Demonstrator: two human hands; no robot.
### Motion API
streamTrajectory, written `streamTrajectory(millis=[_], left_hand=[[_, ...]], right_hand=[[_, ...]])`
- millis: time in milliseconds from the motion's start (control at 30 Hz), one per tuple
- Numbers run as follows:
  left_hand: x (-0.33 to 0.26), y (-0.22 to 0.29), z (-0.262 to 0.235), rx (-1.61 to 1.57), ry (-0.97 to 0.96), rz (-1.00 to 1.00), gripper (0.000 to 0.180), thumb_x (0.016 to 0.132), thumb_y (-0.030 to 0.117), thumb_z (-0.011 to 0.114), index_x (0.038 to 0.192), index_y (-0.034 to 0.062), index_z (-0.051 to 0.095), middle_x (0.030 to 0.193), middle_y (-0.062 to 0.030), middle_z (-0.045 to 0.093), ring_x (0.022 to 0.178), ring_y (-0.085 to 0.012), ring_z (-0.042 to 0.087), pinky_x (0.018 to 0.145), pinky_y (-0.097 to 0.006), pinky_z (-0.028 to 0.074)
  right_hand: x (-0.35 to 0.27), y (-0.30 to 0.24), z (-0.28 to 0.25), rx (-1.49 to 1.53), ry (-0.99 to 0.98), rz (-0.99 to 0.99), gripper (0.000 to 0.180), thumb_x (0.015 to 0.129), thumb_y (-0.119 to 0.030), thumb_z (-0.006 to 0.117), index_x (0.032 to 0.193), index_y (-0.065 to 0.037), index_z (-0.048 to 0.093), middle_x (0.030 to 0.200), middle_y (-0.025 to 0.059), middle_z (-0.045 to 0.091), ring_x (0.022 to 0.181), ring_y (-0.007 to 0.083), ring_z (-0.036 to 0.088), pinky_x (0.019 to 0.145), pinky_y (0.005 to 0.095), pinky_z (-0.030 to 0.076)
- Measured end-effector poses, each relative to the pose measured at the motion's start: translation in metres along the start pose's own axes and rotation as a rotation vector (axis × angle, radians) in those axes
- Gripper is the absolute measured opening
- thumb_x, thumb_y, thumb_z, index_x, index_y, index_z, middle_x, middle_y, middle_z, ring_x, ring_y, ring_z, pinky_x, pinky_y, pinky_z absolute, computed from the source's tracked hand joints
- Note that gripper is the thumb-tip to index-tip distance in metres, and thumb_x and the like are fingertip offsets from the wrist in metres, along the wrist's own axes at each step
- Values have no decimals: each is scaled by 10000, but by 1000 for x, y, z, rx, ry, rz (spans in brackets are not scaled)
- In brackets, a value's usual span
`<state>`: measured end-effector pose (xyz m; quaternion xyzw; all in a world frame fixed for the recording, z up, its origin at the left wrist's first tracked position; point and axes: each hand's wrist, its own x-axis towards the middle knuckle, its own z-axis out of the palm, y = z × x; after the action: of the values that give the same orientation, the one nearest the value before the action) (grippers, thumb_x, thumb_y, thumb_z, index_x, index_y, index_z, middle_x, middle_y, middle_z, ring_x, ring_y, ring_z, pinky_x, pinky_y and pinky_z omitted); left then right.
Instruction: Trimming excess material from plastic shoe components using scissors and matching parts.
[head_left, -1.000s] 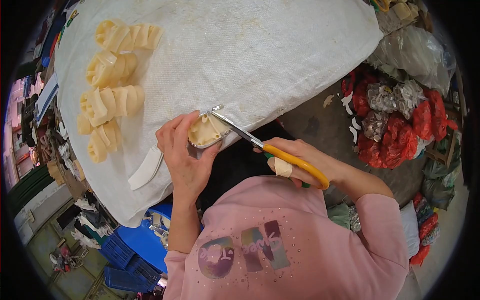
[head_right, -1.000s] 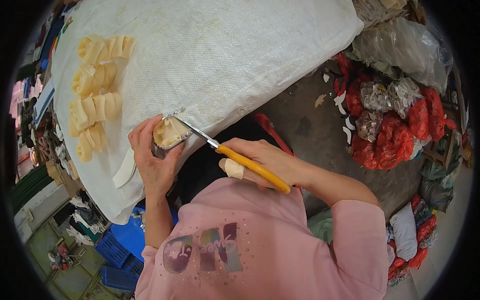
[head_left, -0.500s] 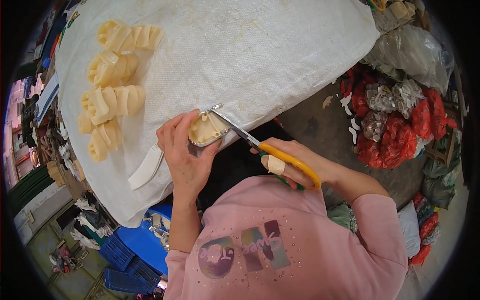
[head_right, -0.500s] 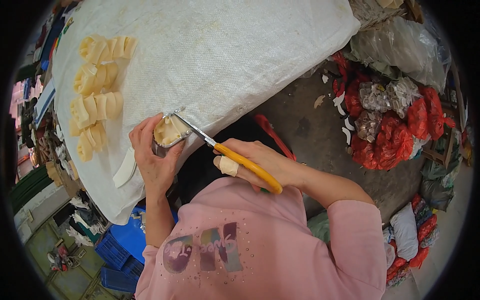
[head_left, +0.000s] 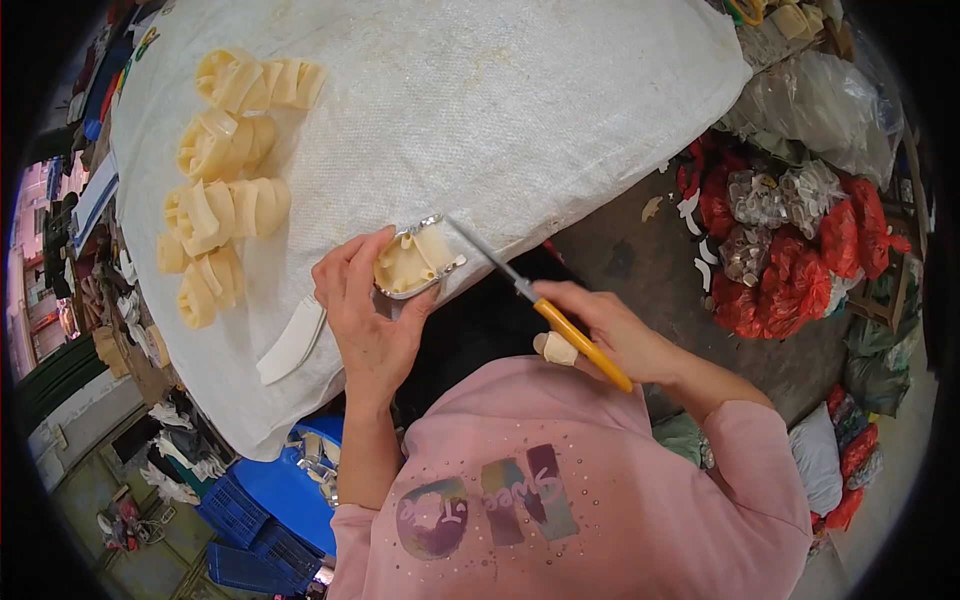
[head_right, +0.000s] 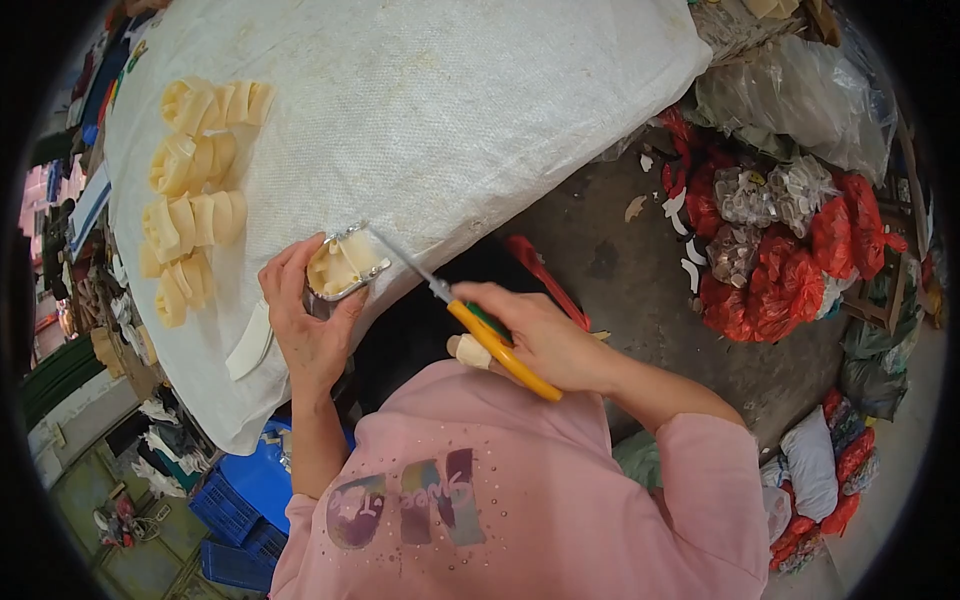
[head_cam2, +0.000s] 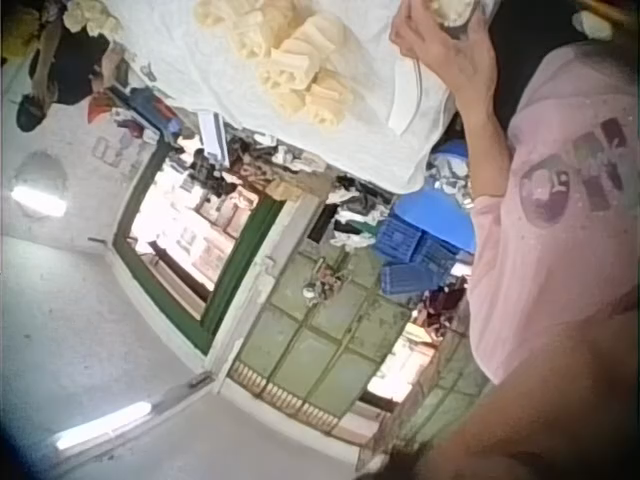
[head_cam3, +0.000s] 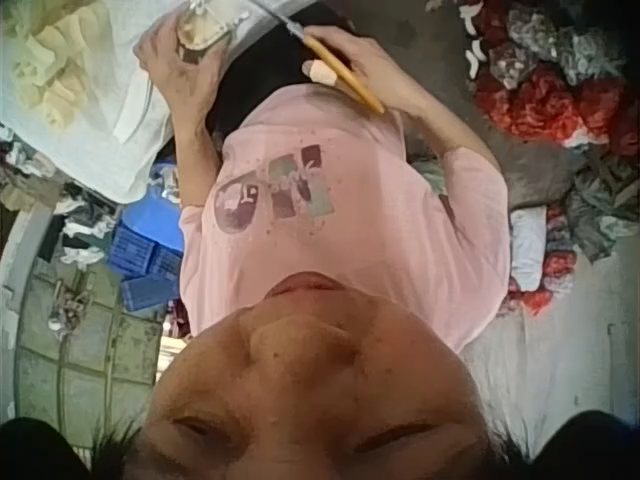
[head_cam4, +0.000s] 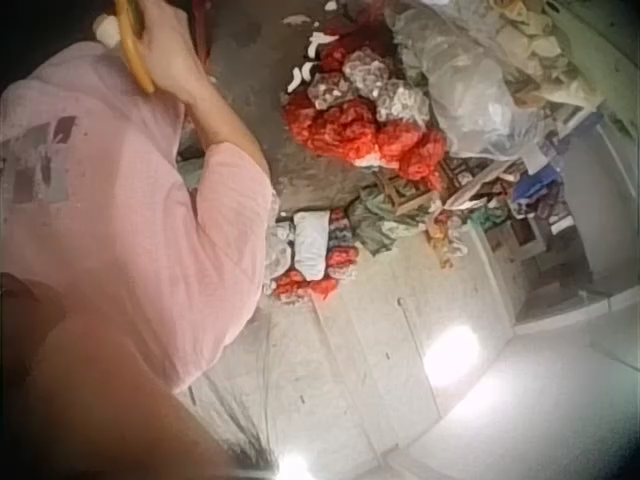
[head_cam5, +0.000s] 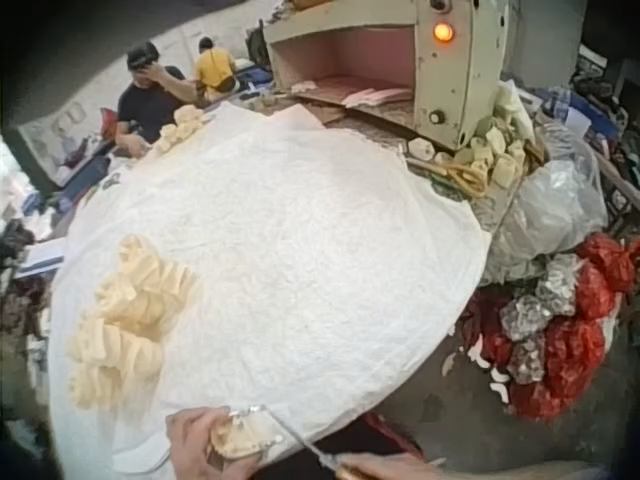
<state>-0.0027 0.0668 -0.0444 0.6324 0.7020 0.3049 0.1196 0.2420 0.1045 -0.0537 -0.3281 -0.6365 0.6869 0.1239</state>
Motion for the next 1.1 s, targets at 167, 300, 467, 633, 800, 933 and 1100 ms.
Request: streamTrajectory(millis=[167,300,467,633,800,933,1100], left_hand=[[1,1,0,-1,4,0,562,603,107,767,1136,78,590,1080,-108,550,1032,-300,470,920,-395,353],[-3,-1,-2,13,7,-16,571,590,89,770,1132,77,593,1080,-105,551,1040,-298,470,921,-395,357],[0,1,-2,45,-18,-5,559,613,115,737,1142,32,576,1095,-117,555,1052,-288,476,923,-377,394],[-1,-2,-3,47,-25,-26,562,622,166,767,1137,35,586,1066,-116,550,1040,-284,484,907,-371,405],[1,2,-3,24,6,-3,555,600,139,783,1119,55,606,1028,-104,560,992,-280,499,885,-372,400],[-1,0,-1,-66,17,-52,546,575,103,788,1095,74,624,995,-95,573,952,-278,502,856,-378,398],[1,-1,-2,-48,33,-60,551,570,92,787,1095,70,624,988,-100,568,948,-279,501,844,-375,405]], right_hand=[[-10,-15,-17,-182,263,-5,678,816,-179,665,1397,-60,337,946,104,448,790,213,455,738,324,417],[0,-17,-27,217,250,-50,728,803,-143,659,1430,-81,293,957,94,441,782,184,447,710,325,393],[36,-41,-30,1030,76,-497,696,844,-228,568,1436,-48,250,933,100,505,802,169,495,737,296,396],[65,-62,-10,783,227,-420,478,867,-100,476,1315,29,373,979,96,539,835,143,510,794,294,430],[93,-55,0,768,342,-729,403,920,-145,445,1292,-12,366,914,87,512,786,141,478,729,300,422],[112,-39,22,857,326,-513,390,945,-210,468,1280,-44,357,889,91,486,768,166,459,730,338,421],[107,-60,8,841,320,-498,314,925,-130,470,1206,-6,408,827,54,501,727,114,484,674,258,422]])
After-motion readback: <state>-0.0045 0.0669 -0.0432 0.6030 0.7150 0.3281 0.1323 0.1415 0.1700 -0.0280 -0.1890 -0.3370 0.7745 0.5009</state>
